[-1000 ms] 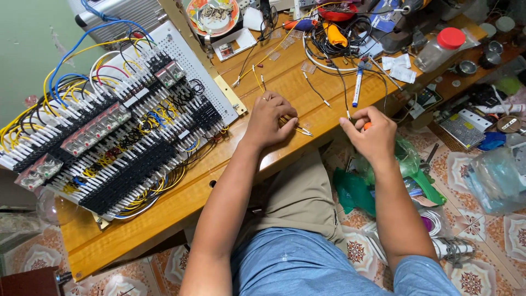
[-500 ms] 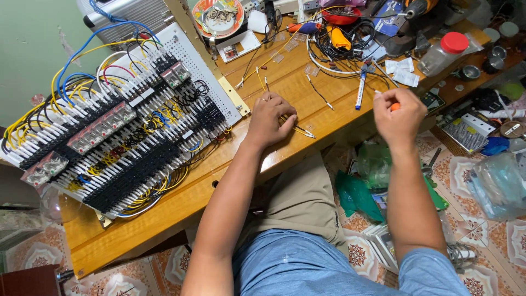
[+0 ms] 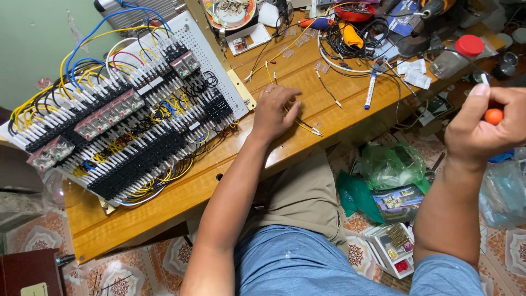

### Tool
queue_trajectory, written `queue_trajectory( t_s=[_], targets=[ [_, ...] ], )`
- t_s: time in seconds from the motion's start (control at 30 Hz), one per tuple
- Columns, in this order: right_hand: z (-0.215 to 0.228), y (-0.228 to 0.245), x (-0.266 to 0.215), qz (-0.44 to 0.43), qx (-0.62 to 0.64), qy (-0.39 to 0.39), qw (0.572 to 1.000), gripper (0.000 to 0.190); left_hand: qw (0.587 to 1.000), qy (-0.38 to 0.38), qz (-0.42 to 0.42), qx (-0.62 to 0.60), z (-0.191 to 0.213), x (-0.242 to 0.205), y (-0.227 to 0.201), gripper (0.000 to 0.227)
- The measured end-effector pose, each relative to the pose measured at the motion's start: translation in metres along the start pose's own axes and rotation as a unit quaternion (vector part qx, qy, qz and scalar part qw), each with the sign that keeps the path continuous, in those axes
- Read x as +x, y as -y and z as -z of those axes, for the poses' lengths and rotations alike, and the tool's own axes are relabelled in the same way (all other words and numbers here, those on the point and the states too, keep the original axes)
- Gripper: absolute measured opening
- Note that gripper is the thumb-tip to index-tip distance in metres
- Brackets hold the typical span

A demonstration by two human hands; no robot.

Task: Wiring an electrical control panel by connecting individual wires to terminal blocks using a screwdriver.

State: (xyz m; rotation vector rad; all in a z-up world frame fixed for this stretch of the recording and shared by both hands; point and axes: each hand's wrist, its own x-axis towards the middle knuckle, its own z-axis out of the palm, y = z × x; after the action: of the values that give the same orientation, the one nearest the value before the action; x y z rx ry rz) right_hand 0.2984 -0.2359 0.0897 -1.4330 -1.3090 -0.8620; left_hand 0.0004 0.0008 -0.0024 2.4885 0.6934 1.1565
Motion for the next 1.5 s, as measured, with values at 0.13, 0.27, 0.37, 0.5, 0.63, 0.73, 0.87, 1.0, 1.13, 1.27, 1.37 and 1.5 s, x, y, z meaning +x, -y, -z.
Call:
queue_trajectory(
  t_s=[0.13,0.27,0.37,0.5,0.63,0.73,0.87,1.0,1.13,1.27,1.37,1.5],
  targets=[
    [0.011,0.047,0.006,0.027,0.024,0.024,0.999,0.022,0.995,-0.044,-0.043,-0.081,0.018,0.005,-0.02,0.056],
    [0.004,0.074,0.009,0.075,0.065,0.036,0.994,0.021,0.989,-0.006,-0.037,-0.143,0.019,0.001,-0.026,0.076],
    [-0.009,0.085,0.005,0.118,0.165,0.063,0.977,0.016,0.975,0.001,-0.026,-0.222,0.009,-0.001,-0.022,0.086],
    [-0.019,0.116,0.01,0.194,0.269,0.106,0.937,0.013,0.975,-0.09,-0.032,-0.198,-0.002,0.003,0.0,0.038],
    [-0.029,0.129,-0.001,0.205,0.29,0.163,0.92,0.016,0.99,-0.049,0.015,-0.131,0.009,0.018,0.007,0.024],
    [-0.048,0.128,-0.025,0.178,0.279,0.154,0.931,0.016,0.999,-0.023,-0.041,0.011,0.004,0.044,0.026,0.022],
    [-0.066,0.122,-0.047,0.143,0.268,0.191,0.933,0.013,0.996,0.04,-0.077,0.026,-0.017,0.067,0.071,0.015],
    [-0.084,0.114,-0.065,0.018,0.274,0.204,0.94,0.015,0.997,0.057,-0.047,0.026,-0.034,0.069,0.092,0.02],
    [-0.091,0.108,-0.082,-0.168,0.302,0.215,0.913,0.019,0.998,0.057,-0.027,-0.001,-0.026,0.06,0.085,0.025],
    [-0.096,0.106,-0.084,-0.274,0.339,0.229,0.87,0.024,0.999,0.03,-0.019,-0.001,-0.023,0.058,0.079,0.029],
    [-0.096,0.11,-0.078,-0.287,0.346,0.254,0.856,0.026,1.0,0.014,-0.019,0.0,-0.026,0.062,0.079,0.032],
    [-0.105,0.117,-0.066,-0.239,0.343,0.293,0.86,0.038,0.999,-0.005,-0.011,-0.045,-0.02,0.071,0.064,0.035]
  ],
)
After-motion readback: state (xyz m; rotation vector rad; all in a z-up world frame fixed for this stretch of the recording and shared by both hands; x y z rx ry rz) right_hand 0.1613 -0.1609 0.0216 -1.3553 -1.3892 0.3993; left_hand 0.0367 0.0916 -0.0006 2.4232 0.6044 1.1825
